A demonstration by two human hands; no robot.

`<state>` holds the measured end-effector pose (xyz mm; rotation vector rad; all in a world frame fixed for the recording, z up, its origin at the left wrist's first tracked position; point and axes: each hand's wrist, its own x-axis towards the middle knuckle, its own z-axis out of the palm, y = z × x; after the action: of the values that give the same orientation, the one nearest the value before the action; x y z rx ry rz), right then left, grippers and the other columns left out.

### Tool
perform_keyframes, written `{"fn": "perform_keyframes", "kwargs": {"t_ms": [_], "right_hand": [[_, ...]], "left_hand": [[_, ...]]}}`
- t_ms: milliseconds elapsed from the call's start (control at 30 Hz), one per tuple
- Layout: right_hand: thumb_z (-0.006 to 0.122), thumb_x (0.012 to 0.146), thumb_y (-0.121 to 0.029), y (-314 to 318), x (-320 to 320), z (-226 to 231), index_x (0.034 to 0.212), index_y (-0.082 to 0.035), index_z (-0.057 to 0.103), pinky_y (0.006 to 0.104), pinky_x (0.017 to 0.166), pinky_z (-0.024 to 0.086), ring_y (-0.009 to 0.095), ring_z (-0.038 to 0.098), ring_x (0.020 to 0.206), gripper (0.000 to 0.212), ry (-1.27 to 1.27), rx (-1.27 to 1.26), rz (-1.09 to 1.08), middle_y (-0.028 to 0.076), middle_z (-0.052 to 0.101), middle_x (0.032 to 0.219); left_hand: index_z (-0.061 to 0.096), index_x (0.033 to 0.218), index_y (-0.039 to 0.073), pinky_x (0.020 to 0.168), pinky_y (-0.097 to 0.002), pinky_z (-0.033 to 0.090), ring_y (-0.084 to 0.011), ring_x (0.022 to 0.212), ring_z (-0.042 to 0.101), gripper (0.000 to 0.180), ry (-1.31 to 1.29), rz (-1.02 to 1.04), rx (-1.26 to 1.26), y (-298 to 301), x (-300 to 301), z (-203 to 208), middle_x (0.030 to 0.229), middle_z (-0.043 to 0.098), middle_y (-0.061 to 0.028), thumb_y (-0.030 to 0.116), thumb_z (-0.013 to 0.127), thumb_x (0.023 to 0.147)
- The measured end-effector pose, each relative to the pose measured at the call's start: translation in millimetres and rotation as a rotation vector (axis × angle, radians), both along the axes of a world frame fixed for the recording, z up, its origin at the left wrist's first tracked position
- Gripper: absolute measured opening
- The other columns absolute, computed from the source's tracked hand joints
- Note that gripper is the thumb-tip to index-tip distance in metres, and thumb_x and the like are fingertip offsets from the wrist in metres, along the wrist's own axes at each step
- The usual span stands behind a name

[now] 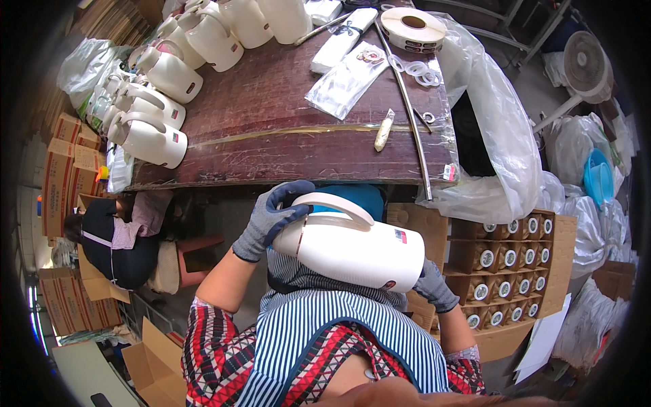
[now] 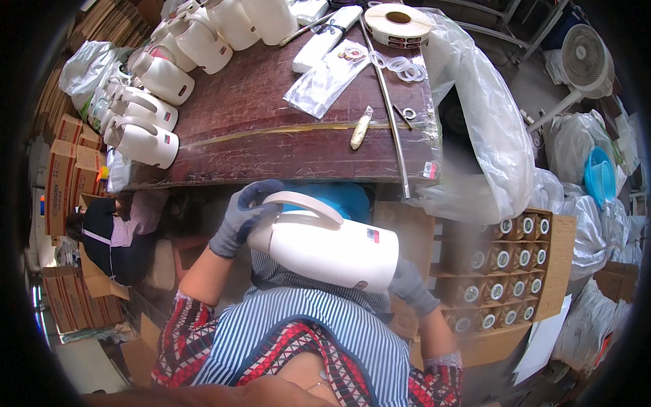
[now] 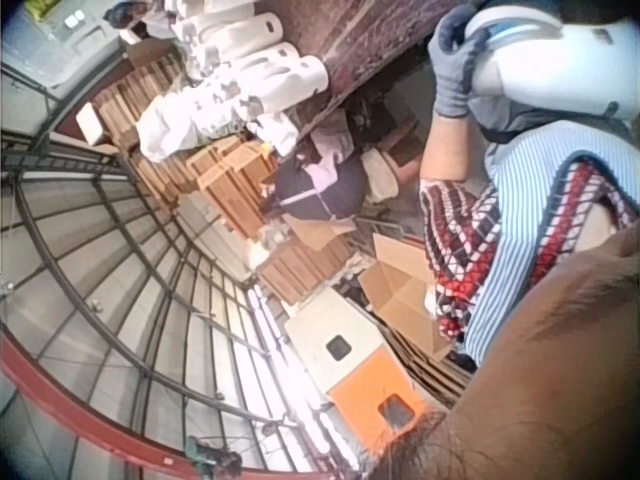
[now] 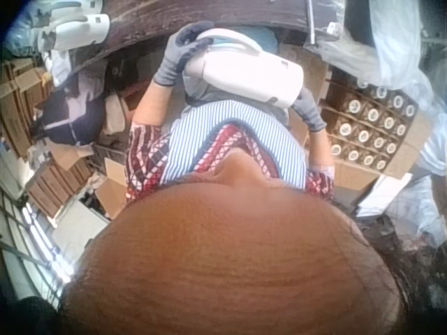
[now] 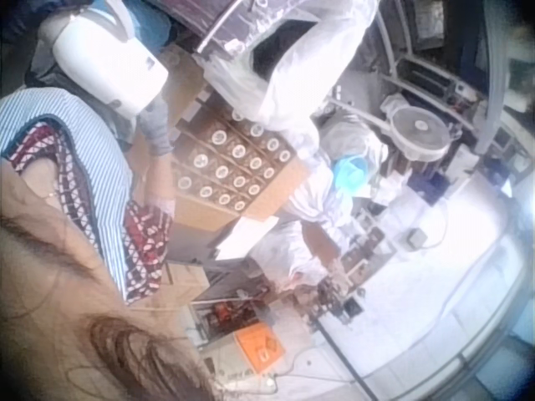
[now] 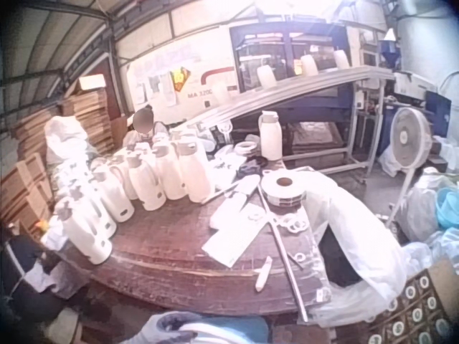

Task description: The person assembles white thermos flasks by inserting inner liners, placing lids, and screwing on caps. The person handles multiple flasks one at a time and places finished units on the table.

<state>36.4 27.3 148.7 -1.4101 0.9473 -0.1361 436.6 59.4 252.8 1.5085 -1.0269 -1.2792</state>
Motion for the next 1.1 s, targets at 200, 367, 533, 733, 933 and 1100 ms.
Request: {"fn": "perform_keyframes", "kwargs": {"t_ms": [200, 367, 533, 733, 933, 1100], "right_hand": [[0.084, 0.085, -0.027, 16.2, 1.5, 2.1, 0.137, 0.0, 0.061, 0.0369, 0.105, 0.049, 0.027, 0.064, 0.121, 0.064, -0.111, -0.059, -0.09, 0.015, 0.068, 0.132], [0.084, 0.085, -0.029, 34.6, -2.5, 1.7, 0.141, -0.001, 0.058, 0.0375, 0.107, 0.048, 0.029, 0.063, 0.124, 0.068, -0.221, 0.268, -0.153, 0.016, 0.067, 0.134], [0.082, 0.084, -0.034, 39.2, 9.0, 17.5, 0.146, -0.003, 0.053, 0.0398, 0.109, 0.046, 0.031, 0.059, 0.13, 0.075, -0.079, -0.025, -0.098, 0.017, 0.062, 0.14], [0.081, 0.084, -0.036, 27.6, 20.8, 25.7, 0.148, -0.003, 0.049, 0.042, 0.111, 0.044, 0.034, 0.056, 0.134, 0.079, -0.132, -0.083, -0.04, 0.018, 0.058, 0.144], [0.077, 0.088, -0.031, 33.0, 37.6, 32.3, 0.147, -0.007, 0.05, 0.0428, 0.1, 0.053, 0.033, 0.068, 0.117, 0.069, -0.118, -0.122, -0.008, 0.021, 0.065, 0.134], [0.084, 0.082, -0.034, -50.0, 77.9, 162.1, 0.139, -0.001, 0.055, 0.0394, 0.074, 0.059, 0.029, 0.074, 0.091, 0.072, -0.276, -0.694, 0.052, 0.02, 0.069, 0.102]], "left_hand": [[0.067, 0.129, 0.0, 0.106, -0.0352, 0.05, -0.0195, 0.117, 0.064, 0.047, 0.038, -0.021, -0.059, 8.4, 3.6, -4.0, 0.127, 0.069, -0.01, 0.009, 0.079, 0.085], [0.066, 0.131, 0.001, 0.107, -0.0334, 0.048, -0.0193, 0.117, 0.063, 0.05, 0.075, -0.099, -0.053, 15.9, 2.7, 4.4, 0.124, 0.069, -0.0097, 0.009, 0.079, 0.084], [0.062, 0.13, 0.002, 0.1, -0.0318, 0.05, -0.017, 0.108, 0.063, 0.043, -0.004, -0.009, -0.051, 23.5, 4.3, -21.0, 0.114, 0.068, -0.0074, 0.018, 0.076, 0.092], [0.061, 0.127, 0.001, 0.097, -0.0313, 0.051, -0.0152, 0.105, 0.063, 0.041, 0.128, -0.107, 0.113, 42.7, 29.5, -33.7, 0.112, 0.068, -0.0065, 0.018, 0.076, 0.093], [0.068, 0.117, -0.003, 0.091, -0.0332, 0.055, -0.0178, 0.1, 0.066, 0.033, -0.183, 0.113, 0.001, 50.5, 29.1, -28.7, 0.109, 0.07, -0.0085, 0.008, 0.077, 0.087], [0.064, 0.123, -0.001, 0.092, -0.0378, 0.057, -0.0224, 0.098, 0.07, 0.036, 0.319, 0.252, -0.126, 38.9, 63.2, -65.5, 0.107, 0.072, -0.0108, 0.005, 0.072, 0.089]]}}
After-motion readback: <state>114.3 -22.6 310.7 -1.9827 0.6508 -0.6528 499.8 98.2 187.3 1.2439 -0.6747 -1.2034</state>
